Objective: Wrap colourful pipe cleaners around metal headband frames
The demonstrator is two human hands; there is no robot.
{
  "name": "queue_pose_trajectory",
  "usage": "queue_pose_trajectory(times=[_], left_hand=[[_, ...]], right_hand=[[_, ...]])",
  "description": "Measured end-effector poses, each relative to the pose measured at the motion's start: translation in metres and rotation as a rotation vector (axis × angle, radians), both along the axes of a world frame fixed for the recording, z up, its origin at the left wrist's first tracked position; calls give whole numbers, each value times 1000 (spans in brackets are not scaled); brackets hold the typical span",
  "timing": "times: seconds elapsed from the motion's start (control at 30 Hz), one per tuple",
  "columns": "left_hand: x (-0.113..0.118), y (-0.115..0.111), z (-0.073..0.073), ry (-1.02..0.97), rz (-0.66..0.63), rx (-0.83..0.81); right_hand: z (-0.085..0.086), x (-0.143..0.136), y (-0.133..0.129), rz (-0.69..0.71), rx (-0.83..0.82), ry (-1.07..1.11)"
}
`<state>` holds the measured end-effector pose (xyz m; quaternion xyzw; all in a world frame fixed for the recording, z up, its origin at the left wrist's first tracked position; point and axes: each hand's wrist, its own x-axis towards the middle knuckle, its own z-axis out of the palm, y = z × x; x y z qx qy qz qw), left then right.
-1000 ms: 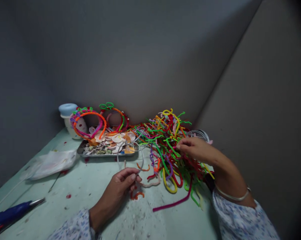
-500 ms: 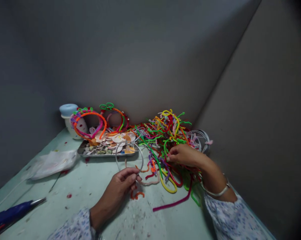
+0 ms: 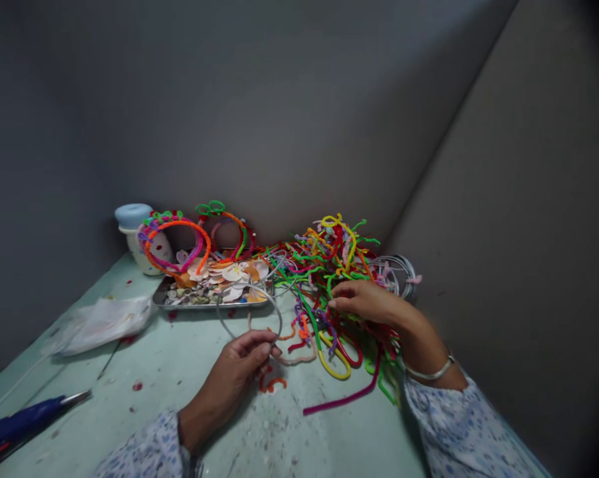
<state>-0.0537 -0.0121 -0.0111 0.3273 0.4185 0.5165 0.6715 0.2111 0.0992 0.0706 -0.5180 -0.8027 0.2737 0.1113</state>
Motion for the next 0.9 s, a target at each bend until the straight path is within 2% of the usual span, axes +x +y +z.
queue_pose_trajectory(times=[0.13,0.37,0.53,0.7,0.8,0.9], left_hand=[[-1,1,-3,-1,-2,7],[-1,2,-5,20,-13,24],[-1,1,-5,7,-3,5],[-2,4,2,41,38,38],[-1,3,14,125,100,98],[4,1,29,206,146,155]], right_hand=[[-4,-5,0,-75,-19,5],[22,7,-8,-207,-72,395],[27,9,-9,-316,-145,664],[24,4,-10,-247,-165,605],[25,0,-12,-180,-170,486],[27,3,-12,-191,-145,378]])
